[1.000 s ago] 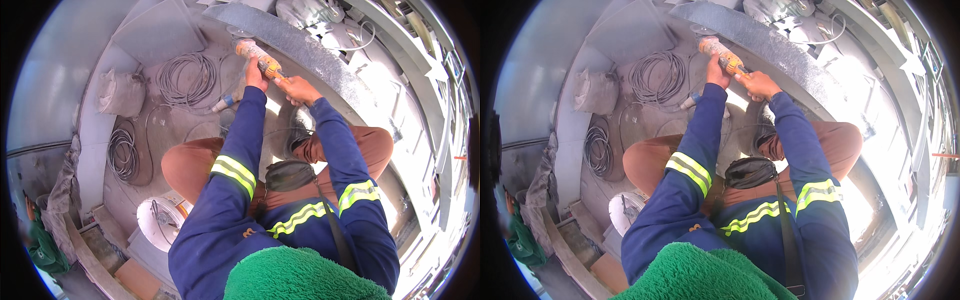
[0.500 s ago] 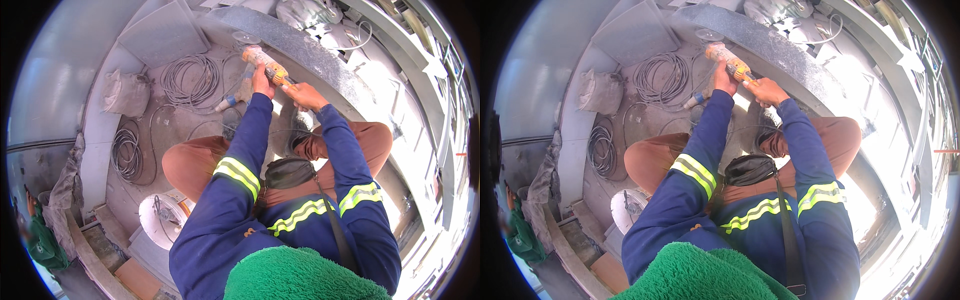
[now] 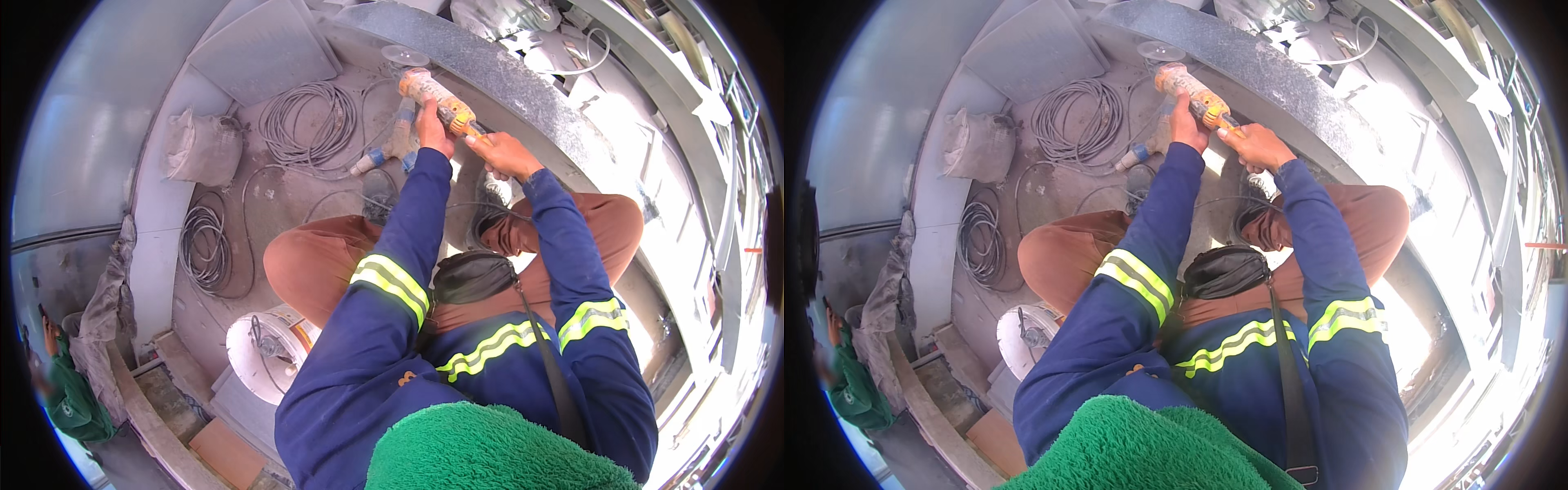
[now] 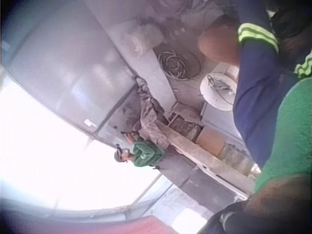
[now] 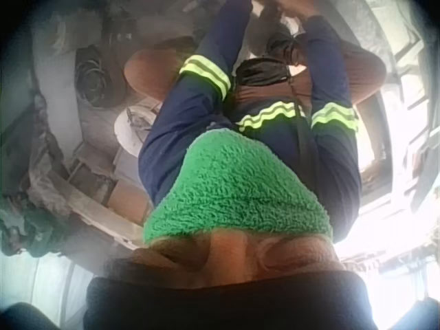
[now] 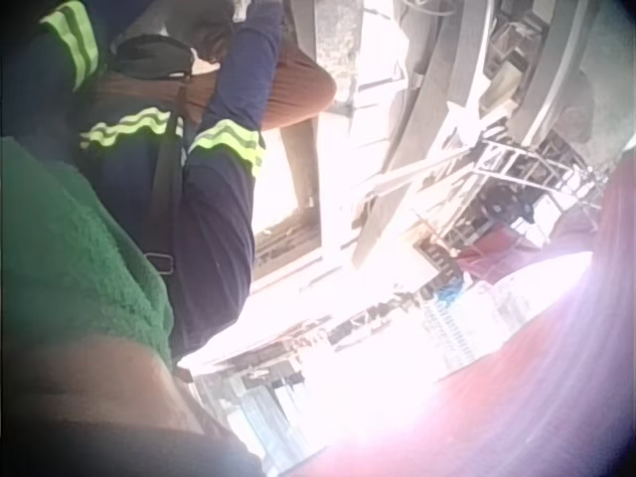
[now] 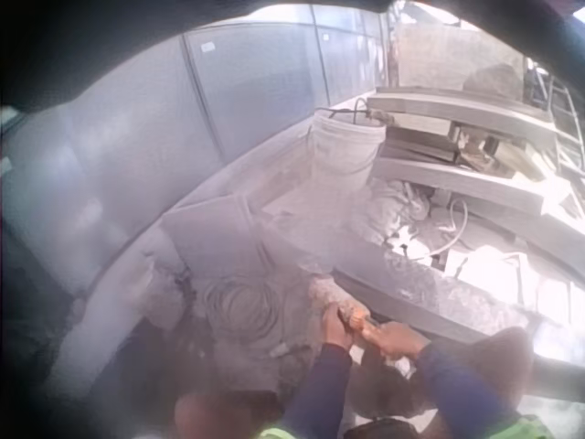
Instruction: The person uses an angle grinder to smooth the edge of a curved stone structure. They hold the tool with both hands and move it along the surface, generating dust. The person briefly pauses to wipe the surface with a cloth before resuming grinding.
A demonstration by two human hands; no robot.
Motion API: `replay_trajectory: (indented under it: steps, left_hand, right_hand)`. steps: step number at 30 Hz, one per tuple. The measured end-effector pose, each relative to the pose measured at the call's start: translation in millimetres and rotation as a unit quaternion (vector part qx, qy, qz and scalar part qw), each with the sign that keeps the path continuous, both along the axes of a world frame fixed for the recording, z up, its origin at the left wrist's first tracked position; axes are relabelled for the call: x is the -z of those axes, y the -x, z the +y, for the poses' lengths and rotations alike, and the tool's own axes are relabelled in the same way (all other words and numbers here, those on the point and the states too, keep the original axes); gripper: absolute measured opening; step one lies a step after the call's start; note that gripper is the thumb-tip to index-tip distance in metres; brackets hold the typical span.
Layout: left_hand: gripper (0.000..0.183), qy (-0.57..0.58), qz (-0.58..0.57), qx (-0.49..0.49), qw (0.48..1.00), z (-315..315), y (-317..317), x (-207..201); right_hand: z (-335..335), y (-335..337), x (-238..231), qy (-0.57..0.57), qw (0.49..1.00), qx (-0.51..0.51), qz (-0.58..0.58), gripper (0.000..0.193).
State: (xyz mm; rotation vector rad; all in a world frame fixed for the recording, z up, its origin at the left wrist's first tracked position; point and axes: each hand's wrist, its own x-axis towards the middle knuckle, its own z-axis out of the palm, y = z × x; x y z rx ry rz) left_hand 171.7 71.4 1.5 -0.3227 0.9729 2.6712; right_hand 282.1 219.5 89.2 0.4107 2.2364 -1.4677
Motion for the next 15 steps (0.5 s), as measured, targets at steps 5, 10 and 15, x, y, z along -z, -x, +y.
replay_trajectory:
  steps: [5, 10, 15]
  left_hand:
    - [0.052, 0.015, -0.006, -0.012, 1.0, -4, 17, 1]
    - [0.051, 0.006, -0.018, 0.002, 1.0, -10, 41, 8]
    - [0.05, 0.009, -0.029, 0.015, 0.999, -12, 50, 5]
  right_hand:
    - [-4, 16, 2, 0.006, 1.0, 0.005, -0.004, 0.066]
    - [-8, 36, 5, 0.022, 0.999, 0.009, -0.021, 0.067]
    - [-10, 45, 3, 0.013, 1.0, 0.001, -0.018, 0.067]
